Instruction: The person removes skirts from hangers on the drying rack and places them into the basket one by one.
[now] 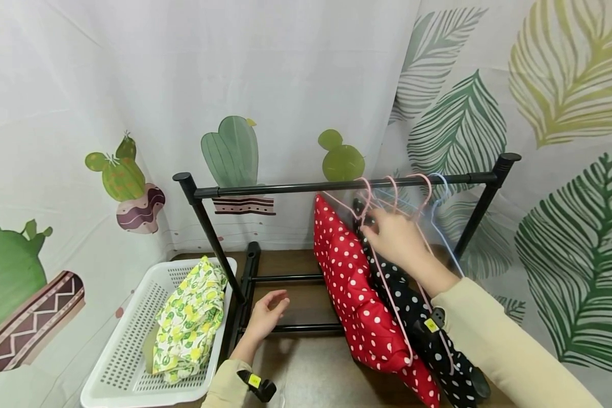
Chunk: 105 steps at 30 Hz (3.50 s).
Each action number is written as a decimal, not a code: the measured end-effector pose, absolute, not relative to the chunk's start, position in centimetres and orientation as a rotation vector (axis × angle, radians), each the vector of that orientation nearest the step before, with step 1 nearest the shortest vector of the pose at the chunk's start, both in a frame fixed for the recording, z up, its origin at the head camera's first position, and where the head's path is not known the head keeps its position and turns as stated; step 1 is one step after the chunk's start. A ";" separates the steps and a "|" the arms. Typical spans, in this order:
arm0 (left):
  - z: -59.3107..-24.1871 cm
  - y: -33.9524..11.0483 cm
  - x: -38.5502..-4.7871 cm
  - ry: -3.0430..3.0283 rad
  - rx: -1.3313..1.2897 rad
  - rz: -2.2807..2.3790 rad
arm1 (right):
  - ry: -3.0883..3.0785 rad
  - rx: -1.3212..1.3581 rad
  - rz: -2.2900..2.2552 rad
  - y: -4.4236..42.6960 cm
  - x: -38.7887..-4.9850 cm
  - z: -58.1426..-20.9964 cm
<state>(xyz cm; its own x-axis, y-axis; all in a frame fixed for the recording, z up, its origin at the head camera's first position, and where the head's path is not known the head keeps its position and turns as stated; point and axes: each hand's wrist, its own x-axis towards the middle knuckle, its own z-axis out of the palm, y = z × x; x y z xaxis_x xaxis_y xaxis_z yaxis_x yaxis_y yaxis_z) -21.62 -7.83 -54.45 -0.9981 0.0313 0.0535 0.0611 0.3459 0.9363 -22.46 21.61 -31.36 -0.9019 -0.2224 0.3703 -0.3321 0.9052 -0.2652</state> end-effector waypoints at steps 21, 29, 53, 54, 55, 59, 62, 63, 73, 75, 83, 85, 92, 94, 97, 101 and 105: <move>-55.4 -7.1 -21.5 -2.590 -0.157 -1.918 | -2.746 0.352 0.433 20.8 -24.2 -31.4; -55.7 -6.4 -21.7 -2.537 -0.146 -2.022 | -2.751 0.310 0.445 20.5 -24.5 -31.4; -55.0 -5.1 -21.8 -2.376 0.004 -2.315 | -2.680 0.278 0.562 19.7 -25.2 -31.9; -55.4 -5.1 -22.0 -2.369 0.018 -2.323 | -2.680 0.279 0.569 19.7 -25.2 -31.9; -55.7 -5.0 -22.1 -2.360 0.034 -2.335 | -2.679 0.280 0.576 19.7 -25.2 -31.9; -56.1 -4.8 -22.3 -2.323 0.075 -2.376 | -2.674 0.285 0.594 19.7 -25.2 -31.9; -55.8 -4.8 -22.2 -2.295 0.092 -2.419 | -2.667 0.293 0.587 19.7 -25.3 -32.0; -55.6 -4.7 -22.1 -2.290 0.094 -2.432 | -2.664 0.296 0.584 19.7 -25.3 -32.0; -54.7 -4.5 -21.9 -2.282 0.100 -2.461 | -2.664 0.283 0.552 19.3 -25.6 -31.7; -55.4 -4.4 -22.2 -2.262 0.119 -2.478 | -2.666 0.280 0.545 19.1 -25.6 -31.6; -56.7 -3.8 -22.8 -2.193 0.173 -2.522 | -2.677 0.256 0.549 18.7 -25.5 -31.0; -56.7 -3.7 -22.8 -2.174 0.178 -2.539 | -2.678 0.251 0.551 18.7 -25.5 -30.8; -56.6 -3.4 -22.6 -2.128 0.205 -2.581 | -2.667 0.272 0.553 18.3 -25.3 -30.5; -56.3 -3.4 -22.5 -2.103 0.237 -2.612 | -2.660 0.280 0.553 18.2 -25.3 -30.4; -55.5 -3.3 -22.2 -2.097 0.240 -2.626 | -2.651 0.292 0.545 18.0 -25.3 -30.4; -54.7 -3.2 -21.8 -2.093 0.242 -2.637 | -2.643 0.313 0.540 17.7 -25.1 -30.3; -56.0 -2.9 -22.4 -2.077 0.258 -2.640 | -2.629 0.331 0.521 17.4 -25.0 -30.2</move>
